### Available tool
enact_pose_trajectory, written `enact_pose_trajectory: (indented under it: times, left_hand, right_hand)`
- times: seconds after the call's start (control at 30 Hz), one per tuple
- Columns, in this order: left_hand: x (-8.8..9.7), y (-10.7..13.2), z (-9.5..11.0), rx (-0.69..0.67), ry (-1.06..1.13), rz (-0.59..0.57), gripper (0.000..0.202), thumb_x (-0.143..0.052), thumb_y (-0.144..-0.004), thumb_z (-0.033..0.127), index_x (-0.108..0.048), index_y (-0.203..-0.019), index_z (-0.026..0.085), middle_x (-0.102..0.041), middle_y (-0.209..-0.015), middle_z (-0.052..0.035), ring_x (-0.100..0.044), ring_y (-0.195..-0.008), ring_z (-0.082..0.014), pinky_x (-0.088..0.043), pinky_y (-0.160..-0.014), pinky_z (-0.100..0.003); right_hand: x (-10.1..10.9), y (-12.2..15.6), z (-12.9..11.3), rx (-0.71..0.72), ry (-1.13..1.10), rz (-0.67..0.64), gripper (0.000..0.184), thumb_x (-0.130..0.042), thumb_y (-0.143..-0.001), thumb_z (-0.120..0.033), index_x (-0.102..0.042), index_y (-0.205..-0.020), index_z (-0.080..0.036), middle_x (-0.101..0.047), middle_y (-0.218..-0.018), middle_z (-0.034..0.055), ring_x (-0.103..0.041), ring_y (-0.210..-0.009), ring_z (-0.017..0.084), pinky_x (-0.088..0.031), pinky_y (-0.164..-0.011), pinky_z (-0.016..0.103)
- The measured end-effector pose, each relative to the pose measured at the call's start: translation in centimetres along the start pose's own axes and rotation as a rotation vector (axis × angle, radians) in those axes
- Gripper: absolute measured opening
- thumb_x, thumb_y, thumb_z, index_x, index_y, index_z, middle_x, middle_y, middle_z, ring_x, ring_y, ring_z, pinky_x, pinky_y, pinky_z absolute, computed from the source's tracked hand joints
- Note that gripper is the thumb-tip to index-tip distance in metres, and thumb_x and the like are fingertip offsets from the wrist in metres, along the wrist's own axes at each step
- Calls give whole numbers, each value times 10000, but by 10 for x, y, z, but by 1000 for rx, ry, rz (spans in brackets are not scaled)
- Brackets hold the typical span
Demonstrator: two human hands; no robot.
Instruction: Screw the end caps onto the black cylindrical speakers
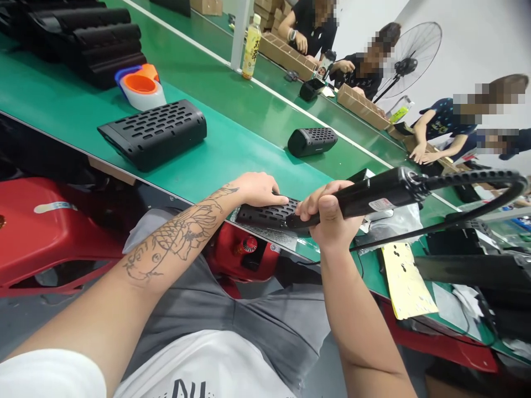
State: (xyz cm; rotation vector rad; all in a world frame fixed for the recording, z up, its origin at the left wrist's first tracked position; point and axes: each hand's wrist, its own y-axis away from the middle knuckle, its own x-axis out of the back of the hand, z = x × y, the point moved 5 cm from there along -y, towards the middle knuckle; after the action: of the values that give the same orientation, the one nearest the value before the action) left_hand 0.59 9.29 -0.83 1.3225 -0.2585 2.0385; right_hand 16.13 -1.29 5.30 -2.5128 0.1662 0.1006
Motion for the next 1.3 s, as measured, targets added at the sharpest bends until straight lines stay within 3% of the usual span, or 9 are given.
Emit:
enact_pose_trajectory:
  times: [0.33,0.6,0.7,0.77,0.87,0.93,1.0,1.17,1.3]
  left_hand:
    - [4,-1,0,-8,33,-35,731,-580,-1086,840,-1024,-1402,351,-996,-1288,-81,-878,-1072,-316,-545,-790,-366]
    - [3,6,3,24,-5,4,657,-600,-1128,778,-1011,-1459,386,-994,-1380,-69,-898,-1222,-344,-602,-932,-354]
    - [-1,6,2,61,-36,21,672,-564,-1160,797,-1005,-1476,401,-974,-1492,-61,-887,-1343,-358,-627,-1012,-362]
    - [-3,5,3,77,-47,19,676,-552,-1171,799,-1001,-1483,401,-973,-1497,-60,-887,-1357,-362,-637,-1028,-371]
    - [-5,3,8,79,-46,12,700,-525,-1184,789,-993,-1499,374,-978,-1481,-68,-895,-1334,-363,-643,-1004,-383]
    - [-6,3,10,78,-42,4,719,-516,-1183,790,-984,-1519,359,-976,-1487,-76,-896,-1337,-365,-645,-997,-386]
    - [-6,2,11,73,-35,0,732,-513,-1179,795,-974,-1541,356,-970,-1507,-80,-892,-1361,-367,-648,-1012,-388]
    - [-7,0,12,89,-31,-1,762,-512,-1169,824,-970,-1541,342,-965,-1517,-92,-889,-1375,-379,-654,-1031,-400]
    - [-8,0,13,90,-20,-7,716,-549,-1167,792,-962,-1558,357,-955,-1553,-73,-880,-1408,-368,-655,-1063,-384]
  right_hand:
    - [-3,-2,5,-80,23,-161,631,-1124,-890,-727,-658,-881,-301,-652,-609,-106,-585,-464,135,-614,-557,336]
    - [-1,11,1,-37,14,-119,522,-1104,-942,-667,-738,-966,-295,-703,-644,-102,-661,-497,149,-621,-575,334]
    - [44,-6,-13,56,61,53,489,-1059,-992,-681,-756,-1058,-302,-671,-644,-113,-648,-478,152,-626,-552,336]
    - [100,-24,-21,148,195,261,438,-1016,-1041,-658,-765,-1086,-302,-647,-644,-107,-640,-479,154,-608,-536,330]
    - [184,-45,-21,217,463,563,440,-1091,-961,-579,-753,-958,-299,-676,-655,-61,-637,-497,170,-547,-497,349]
    - [222,-52,-10,194,534,640,518,-1090,-914,-649,-696,-901,-313,-661,-622,-72,-636,-483,182,-542,-488,361]
    - [241,-50,2,170,541,653,573,-1043,-896,-744,-657,-872,-321,-622,-576,-97,-623,-452,192,-546,-475,370]
    - [236,-34,4,130,528,588,600,-1020,-855,-820,-693,-860,-317,-601,-564,-106,-621,-447,199,-591,-487,390]
    - [189,-24,-22,100,428,516,567,-1082,-871,-743,-736,-893,-294,-616,-600,-101,-619,-469,180,-596,-483,366]
